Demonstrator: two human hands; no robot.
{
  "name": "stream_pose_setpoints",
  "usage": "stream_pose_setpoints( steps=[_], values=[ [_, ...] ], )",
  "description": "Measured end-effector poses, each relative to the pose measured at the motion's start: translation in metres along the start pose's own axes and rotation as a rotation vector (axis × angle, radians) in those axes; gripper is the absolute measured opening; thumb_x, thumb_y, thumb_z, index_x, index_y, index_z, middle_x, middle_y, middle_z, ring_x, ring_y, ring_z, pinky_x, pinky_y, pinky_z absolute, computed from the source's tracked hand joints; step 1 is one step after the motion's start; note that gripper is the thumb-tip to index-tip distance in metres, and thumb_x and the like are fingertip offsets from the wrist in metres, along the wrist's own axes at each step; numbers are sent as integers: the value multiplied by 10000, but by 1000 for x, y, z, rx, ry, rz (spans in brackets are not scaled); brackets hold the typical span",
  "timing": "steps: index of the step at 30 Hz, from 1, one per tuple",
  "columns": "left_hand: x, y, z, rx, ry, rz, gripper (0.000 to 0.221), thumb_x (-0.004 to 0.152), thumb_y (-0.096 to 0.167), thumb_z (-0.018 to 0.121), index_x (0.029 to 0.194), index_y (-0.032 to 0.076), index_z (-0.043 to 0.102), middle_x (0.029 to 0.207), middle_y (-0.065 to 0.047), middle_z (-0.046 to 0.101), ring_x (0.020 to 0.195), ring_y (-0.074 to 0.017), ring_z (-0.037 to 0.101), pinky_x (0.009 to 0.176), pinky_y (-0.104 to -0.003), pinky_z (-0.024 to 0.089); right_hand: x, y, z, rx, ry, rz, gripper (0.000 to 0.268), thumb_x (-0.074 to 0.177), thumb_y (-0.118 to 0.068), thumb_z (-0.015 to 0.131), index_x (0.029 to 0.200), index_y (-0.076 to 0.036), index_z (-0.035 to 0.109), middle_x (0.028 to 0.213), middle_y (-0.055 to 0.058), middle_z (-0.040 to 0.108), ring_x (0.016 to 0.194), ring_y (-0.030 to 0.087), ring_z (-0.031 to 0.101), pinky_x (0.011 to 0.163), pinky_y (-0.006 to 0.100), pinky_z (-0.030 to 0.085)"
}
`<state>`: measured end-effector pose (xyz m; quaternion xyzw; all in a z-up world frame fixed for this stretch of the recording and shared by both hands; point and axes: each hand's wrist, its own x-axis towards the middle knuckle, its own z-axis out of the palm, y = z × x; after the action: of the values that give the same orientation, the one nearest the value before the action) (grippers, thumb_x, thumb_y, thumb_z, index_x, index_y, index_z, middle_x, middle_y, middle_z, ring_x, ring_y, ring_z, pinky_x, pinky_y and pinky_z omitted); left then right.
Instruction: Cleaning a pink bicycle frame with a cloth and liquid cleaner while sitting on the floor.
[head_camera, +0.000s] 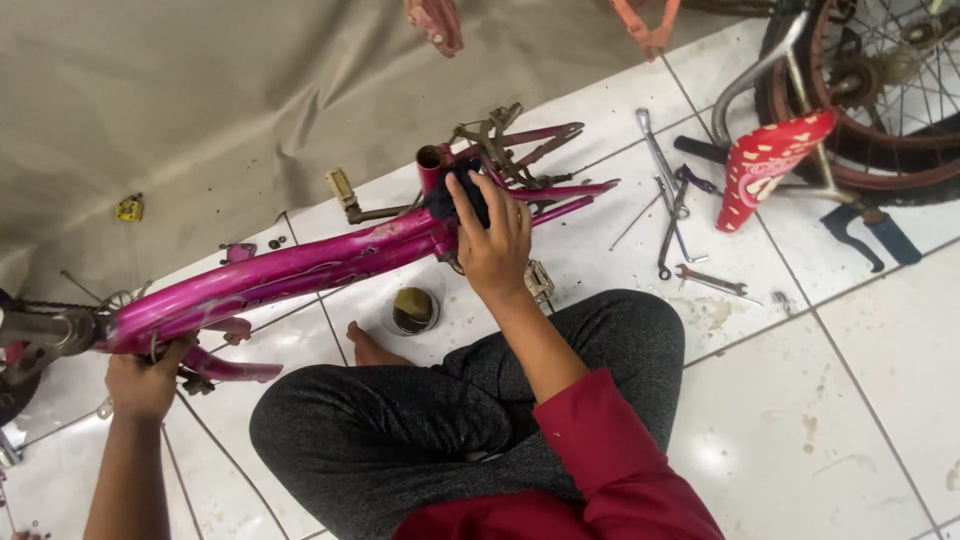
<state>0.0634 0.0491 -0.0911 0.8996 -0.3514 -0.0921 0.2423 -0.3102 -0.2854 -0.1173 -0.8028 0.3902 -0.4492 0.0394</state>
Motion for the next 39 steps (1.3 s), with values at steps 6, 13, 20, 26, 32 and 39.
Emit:
stream_pose_setpoints(
  steps=[6,13,20,26,32,39],
  values=[
    [0,0,-3,-123,-37,118,290,1057,94,729,1314,-13,649,1094,-170,694,981,-317,674,889,-423,524,-9,24,-13,37,-76,52,773,822,10,727,1525,-209,493,1348,124,564,1001,242,580,835,335,528],
    [-4,17,-4,-290,-78,49,308,1073,28,686,1347,-49,567,1127,-186,655,976,-303,657,876,-393,550,-38,66,-26,-37,-104,121,792,798,28,748,1502,-266,532,1187,107,566,974,224,613,800,320,545],
    [-4,8,1,-245,-52,123,295,1057,19,690,1335,-6,597,1118,-145,652,948,-275,654,878,-389,549,-43,76,-28,1,-40,143,716,742,55,743,1378,-262,658,1183,73,613,920,188,646,726,295,555],
    [-7,8,-1,-168,-10,88,270,1033,5,707,1293,-21,638,1080,-173,679,943,-310,671,860,-421,551,-62,71,-17,202,26,363,709,778,103,682,1383,-264,635,1223,77,622,913,218,689,767,305,602],
    [-1,7,3,-217,-34,148,236,1082,41,675,1308,8,617,1082,-148,676,958,-283,672,866,-401,554,-73,95,-34,280,26,756,529,878,79,592,1378,-95,599,1173,121,625,938,212,629,800,308,535],
    [-1,21,-5,-327,-82,81,313,1052,-6,660,1349,-15,563,1086,-164,651,936,-289,662,875,-397,560,-11,68,-45,444,-47,444,618,1022,-104,601,1557,-252,329,1306,162,547,987,219,666,769,311,678]
  ],
)
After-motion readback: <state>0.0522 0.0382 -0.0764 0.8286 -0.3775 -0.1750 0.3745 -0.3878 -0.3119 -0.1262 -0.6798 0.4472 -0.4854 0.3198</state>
